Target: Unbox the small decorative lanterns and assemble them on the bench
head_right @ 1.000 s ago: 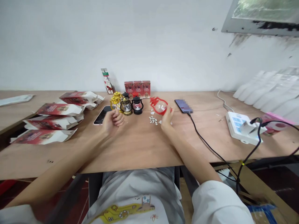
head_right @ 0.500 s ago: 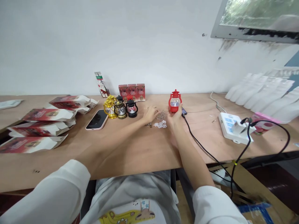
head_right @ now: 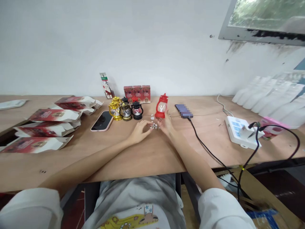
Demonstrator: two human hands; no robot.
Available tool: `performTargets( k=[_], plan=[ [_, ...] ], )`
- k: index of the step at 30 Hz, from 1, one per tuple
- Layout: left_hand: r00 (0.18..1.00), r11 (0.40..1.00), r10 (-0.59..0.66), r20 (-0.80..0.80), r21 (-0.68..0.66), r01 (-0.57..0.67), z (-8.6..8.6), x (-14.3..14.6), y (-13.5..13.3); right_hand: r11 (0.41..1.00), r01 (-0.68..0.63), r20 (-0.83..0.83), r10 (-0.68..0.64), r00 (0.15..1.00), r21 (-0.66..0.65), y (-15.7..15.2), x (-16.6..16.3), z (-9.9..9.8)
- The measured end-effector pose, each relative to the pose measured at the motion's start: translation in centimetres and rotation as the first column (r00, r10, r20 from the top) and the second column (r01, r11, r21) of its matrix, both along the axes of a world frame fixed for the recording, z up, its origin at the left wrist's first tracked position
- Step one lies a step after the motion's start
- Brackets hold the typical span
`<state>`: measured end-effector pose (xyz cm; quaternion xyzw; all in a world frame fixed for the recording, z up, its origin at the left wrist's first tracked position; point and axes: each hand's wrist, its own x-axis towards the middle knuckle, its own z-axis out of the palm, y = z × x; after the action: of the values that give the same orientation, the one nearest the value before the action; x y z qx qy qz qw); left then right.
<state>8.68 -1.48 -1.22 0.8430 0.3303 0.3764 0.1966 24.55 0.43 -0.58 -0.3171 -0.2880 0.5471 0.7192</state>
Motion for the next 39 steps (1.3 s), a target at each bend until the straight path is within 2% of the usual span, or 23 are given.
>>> performTargets(
  k=[4, 6, 10, 14, 17, 21, 25, 27, 30, 34, 37, 39],
  plan=[
    [0.955, 0.977, 0.082, 0.284, -0.214, -0.02, -0.8, -3.5, -0.9, 0.98, -0.197, 0.015, 0.198, 0.98, -0.033, -2.3, -4.3, -0.7],
    [0.912, 0.957, 0.137, 0.387, -0.29, -0.021, -0.9, -4.1, -0.7, 0.974, -0.225, 0.008, 0.226, 0.974, -0.031, -2.9, -5.5, -0.9],
    [0.866, 0.963, 0.183, 0.465, -0.261, -0.064, -0.5, -3.7, -0.8, 0.984, -0.163, 0.047, 0.166, 0.985, -0.066, -3.2, -5.9, -1.1],
    [0.822, 0.951, 0.203, 0.532, -0.307, -0.036, -0.5, -3.0, -1.2, 0.979, -0.191, 0.076, 0.197, 0.977, -0.075, -3.4, -5.6, -0.9],
    [0.756, 0.878, 0.26, 0.601, -0.473, 0.075, -0.6, -3.0, -0.9, 0.983, -0.185, 0.031, 0.186, 0.982, -0.013, -3.6, -5.7, -0.6],
    [0.804, 0.719, 0.219, 0.552, -0.649, 0.25, -0.5, -3.3, -0.4, 0.989, -0.147, 0.074, 0.144, 0.987, 0.03, -3.5, -5.5, -0.5],
    [0.813, 0.664, 0.204, 0.545, -0.687, 0.294, -0.3, -3.5, -0.1, 0.992, -0.119, 0.12, 0.114, 0.986, 0.037, -3.3, -5.1, -0.4],
    [0.812, 0.647, 0.218, 0.542, -0.703, 0.295, -0.4, -3.5, 0.0, 0.988, -0.147, 0.157, 0.138, 0.978, 0.052, -3.3, -5.1, -0.4],
    [0.811, 0.643, 0.244, 0.531, -0.715, 0.275, -0.6, -3.6, 0.2, 0.977, -0.199, 0.235, 0.175, 0.956, 0.08, -3.6, -5.4, -0.5],
    [0.806, 0.676, 0.235, 0.544, -0.687, 0.267, -1.1, -3.5, 0.2, 0.972, -0.198, 0.389, 0.136, 0.911, 0.125, -3.9, -6.1, -1.0],
    [0.792, 0.734, 0.227, 0.567, -0.634, 0.244, -1.4, -3.3, 0.5, 0.981, -0.135, 0.476, 0.052, 0.878, 0.141, -3.6, -6.2, -1.1],
    [0.809, 0.792, 0.191, 0.556, -0.574, 0.207, -1.6, -3.1, 0.9, 0.985, -0.045, 0.482, -0.042, 0.875, 0.166, -3.1, -5.7, -0.7]
  ],
)
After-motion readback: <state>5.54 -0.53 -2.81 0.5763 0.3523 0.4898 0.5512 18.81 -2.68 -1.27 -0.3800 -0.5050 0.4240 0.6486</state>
